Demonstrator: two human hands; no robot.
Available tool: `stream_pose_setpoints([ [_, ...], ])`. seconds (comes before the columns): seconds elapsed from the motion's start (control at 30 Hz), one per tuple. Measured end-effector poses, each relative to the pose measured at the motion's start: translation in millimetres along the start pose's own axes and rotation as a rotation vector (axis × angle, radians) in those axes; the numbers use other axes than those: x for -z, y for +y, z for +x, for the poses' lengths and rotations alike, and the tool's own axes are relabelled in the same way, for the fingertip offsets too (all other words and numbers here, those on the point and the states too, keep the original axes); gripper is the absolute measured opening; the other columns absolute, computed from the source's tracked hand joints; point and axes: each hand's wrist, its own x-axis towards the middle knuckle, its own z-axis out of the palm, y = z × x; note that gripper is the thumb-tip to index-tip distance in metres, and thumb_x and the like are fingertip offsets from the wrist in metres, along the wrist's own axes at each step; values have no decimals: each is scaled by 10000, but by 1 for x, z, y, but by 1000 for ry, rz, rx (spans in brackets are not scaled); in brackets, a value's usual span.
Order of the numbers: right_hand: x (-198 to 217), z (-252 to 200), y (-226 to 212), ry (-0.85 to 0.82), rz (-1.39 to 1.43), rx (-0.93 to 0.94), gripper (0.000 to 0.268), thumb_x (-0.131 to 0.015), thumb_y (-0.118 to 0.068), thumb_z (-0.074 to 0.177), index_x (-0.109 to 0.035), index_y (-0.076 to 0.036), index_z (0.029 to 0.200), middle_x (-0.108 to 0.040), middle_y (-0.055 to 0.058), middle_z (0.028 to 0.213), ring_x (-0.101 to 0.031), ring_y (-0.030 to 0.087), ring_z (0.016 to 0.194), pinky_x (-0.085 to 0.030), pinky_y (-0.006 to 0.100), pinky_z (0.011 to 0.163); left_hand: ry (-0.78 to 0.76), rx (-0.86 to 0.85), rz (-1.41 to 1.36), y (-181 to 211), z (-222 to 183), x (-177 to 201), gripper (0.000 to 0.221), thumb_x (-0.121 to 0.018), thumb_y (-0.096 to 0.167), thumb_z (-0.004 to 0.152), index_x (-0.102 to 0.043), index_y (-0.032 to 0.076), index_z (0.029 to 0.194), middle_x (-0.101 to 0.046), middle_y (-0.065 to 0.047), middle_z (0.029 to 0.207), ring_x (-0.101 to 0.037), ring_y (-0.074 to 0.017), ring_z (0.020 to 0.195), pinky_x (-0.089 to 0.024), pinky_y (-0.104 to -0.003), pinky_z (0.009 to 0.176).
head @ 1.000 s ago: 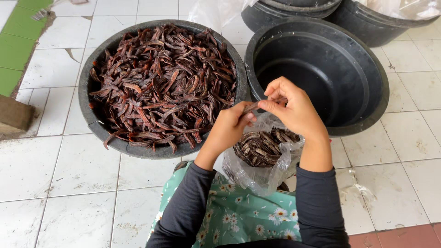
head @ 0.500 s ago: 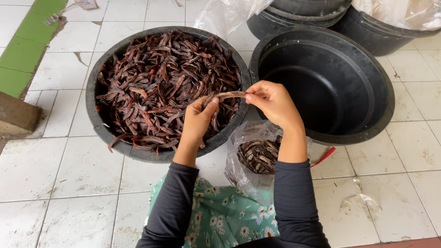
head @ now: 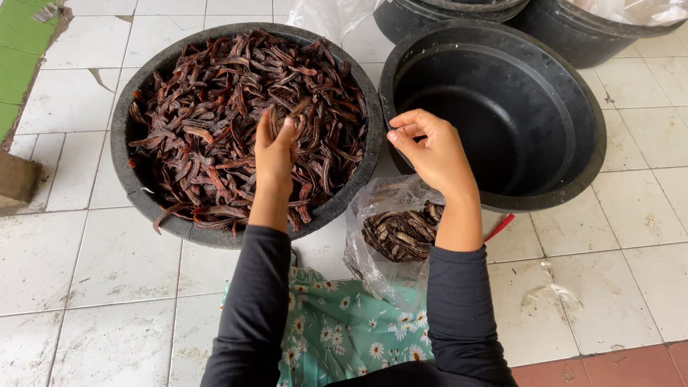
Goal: The person scoops dried fish from a large black basin and places them into a clear plastic bag held in their lap. They repeatedly transfer handfuls of fish and adjust the bag to fit more.
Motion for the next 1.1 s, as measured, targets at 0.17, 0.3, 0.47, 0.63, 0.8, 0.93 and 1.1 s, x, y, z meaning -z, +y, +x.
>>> stream_pose_setpoints([
  [0.17, 10, -11, -8, -22, -78, -20, 243, -757, -208, 922, -747, -63, 1116, -774, 54, 961, -688, 116, 804, -529, 270, 699, -47, 90, -60, -16, 22, -2, 597, -616, 254, 1039, -385, 86, 1563, -655, -1, 968, -479, -70, 707, -429, -240, 612],
  [0.3, 21, -25, -13, -70, -115, -41, 253, -752, -205, 905, -745, -71, 1119, -778, 41, 994, -710, 116, 864, -534, 268, 712, -182, -3, 213, -27, 29, 7, 533, -577, 255, 1050, -478, 99, 1550, -724, -9, 1151, -573, -90, 884, -484, -260, 769],
  [0.47, 41, -50, -7, -209, -120, 30, 251, -756, -183, 887, -724, -45, 1094, -774, 47, 991, -715, 130, 918, -530, 284, 714, 63, -610, 1310, -26, 37, 22, 637, -644, 269, 953, -468, 286, 1565, -629, -167, 1391, -577, -328, 1279, -468, -522, 932],
  [0.63, 35, -96, 14, -496, -195, -68, 142, -704, -158, 920, -747, -50, 1002, -787, 62, 893, -733, 167, 824, -563, 315, 756, 94, -848, 1133, 9, -2, 10, 575, -742, 217, 939, -563, 76, 1466, -557, -286, 1411, -519, -440, 1284, -436, -624, 998],
  [0.8, -26, -114, 77, -517, -466, 135, 213, -710, -94, 810, -728, -40, 1014, -754, 133, 1019, -689, 345, 982, -538, 458, 806, -392, -809, 638, 40, -98, -37, 334, -721, 175, 984, -632, 33, 1273, -684, -163, 1238, -660, -314, 1121, -540, -425, 970],
  [0.93, -90, -99, 156, -336, -762, 214, 229, -666, -93, 826, -707, -50, 1047, -728, 128, 1043, -660, 341, 1010, -522, 461, 837, -764, -730, 523, 44, -162, -67, 229, -698, 107, 930, -661, 31, 1143, -706, -136, 1095, -699, -287, 1006, -573, -407, 865],
  [1.1, -150, -137, 258, -404, -558, 119, 223, -607, -113, 895, -672, -62, 1102, -702, 99, 1059, -645, 290, 1024, -510, 421, 881, -950, -755, 938, -2, -193, -89, 262, -633, -27, 777, -716, 78, 1002, -721, -143, 976, -661, -357, 882, -490, -524, 794],
])
